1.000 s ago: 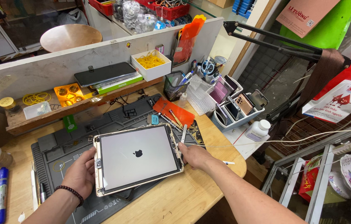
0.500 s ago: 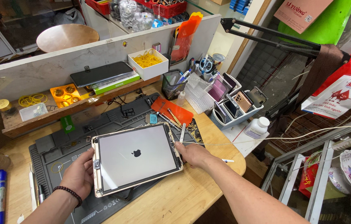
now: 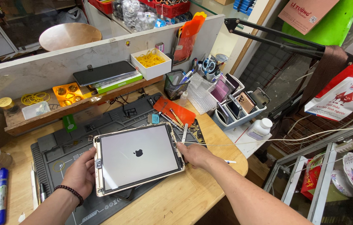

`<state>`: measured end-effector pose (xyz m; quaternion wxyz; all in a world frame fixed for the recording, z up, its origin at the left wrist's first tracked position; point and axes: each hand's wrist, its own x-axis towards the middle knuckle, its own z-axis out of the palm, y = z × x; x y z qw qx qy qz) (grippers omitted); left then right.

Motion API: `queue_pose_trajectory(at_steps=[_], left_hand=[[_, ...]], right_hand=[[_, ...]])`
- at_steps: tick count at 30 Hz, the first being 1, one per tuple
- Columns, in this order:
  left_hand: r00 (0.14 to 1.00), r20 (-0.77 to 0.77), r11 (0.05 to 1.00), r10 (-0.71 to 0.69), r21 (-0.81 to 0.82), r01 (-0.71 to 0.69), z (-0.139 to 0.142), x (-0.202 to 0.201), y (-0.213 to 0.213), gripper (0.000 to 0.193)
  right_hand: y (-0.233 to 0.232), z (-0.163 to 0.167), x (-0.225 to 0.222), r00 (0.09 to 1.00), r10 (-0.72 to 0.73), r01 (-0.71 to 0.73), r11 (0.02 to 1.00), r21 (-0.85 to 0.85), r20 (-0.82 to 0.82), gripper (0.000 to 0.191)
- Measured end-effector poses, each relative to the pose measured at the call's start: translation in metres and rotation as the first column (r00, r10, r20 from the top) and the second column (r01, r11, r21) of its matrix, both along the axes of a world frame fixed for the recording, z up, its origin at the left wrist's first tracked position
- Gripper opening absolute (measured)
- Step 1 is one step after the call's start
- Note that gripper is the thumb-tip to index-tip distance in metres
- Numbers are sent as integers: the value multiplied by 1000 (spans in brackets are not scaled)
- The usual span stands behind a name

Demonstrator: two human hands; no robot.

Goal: The person works on an iPad at a repair bench, holding the device and connecting a charging cable to it. The tablet powers on showing the Apple logo and lock screen, and the person touches the screen and manipulates the edges while checking the display, then continues handling the device with the cable attached.

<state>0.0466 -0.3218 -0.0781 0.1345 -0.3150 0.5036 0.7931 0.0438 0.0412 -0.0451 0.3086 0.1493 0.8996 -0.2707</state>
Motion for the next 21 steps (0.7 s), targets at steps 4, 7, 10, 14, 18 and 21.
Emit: queue_pose_trajectory(at_steps=[4, 7, 10, 14, 18, 21], left_hand=[[1000, -5, 1000, 9, 16, -9, -1, 0, -1, 33], [1000, 12, 1000, 3, 26, -3, -3, -2, 0, 32], [1000, -13, 998, 12, 66, -11, -7, -5, 2, 31], [1000, 5, 999, 6, 45, -6, -9, -2, -2, 30], [998, -50, 999, 24, 41, -22, -6, 0, -1, 30], [996, -62, 997, 61, -36, -63, -1, -5, 2, 30]], right_hand=[[0, -2, -1, 1000, 18, -18, 1000, 23, 0, 89], [3, -4, 0, 999, 42, -41, 998, 41, -25, 88], [3, -8, 1, 998, 40, -38, 999, 29, -56, 85], [4, -10, 2, 998, 13, -14, 1000, -23, -64, 85], [5, -9, 5, 998, 6, -9, 999, -47, -68, 83], [5, -8, 3, 998, 39, -39, 999, -6, -54, 85]])
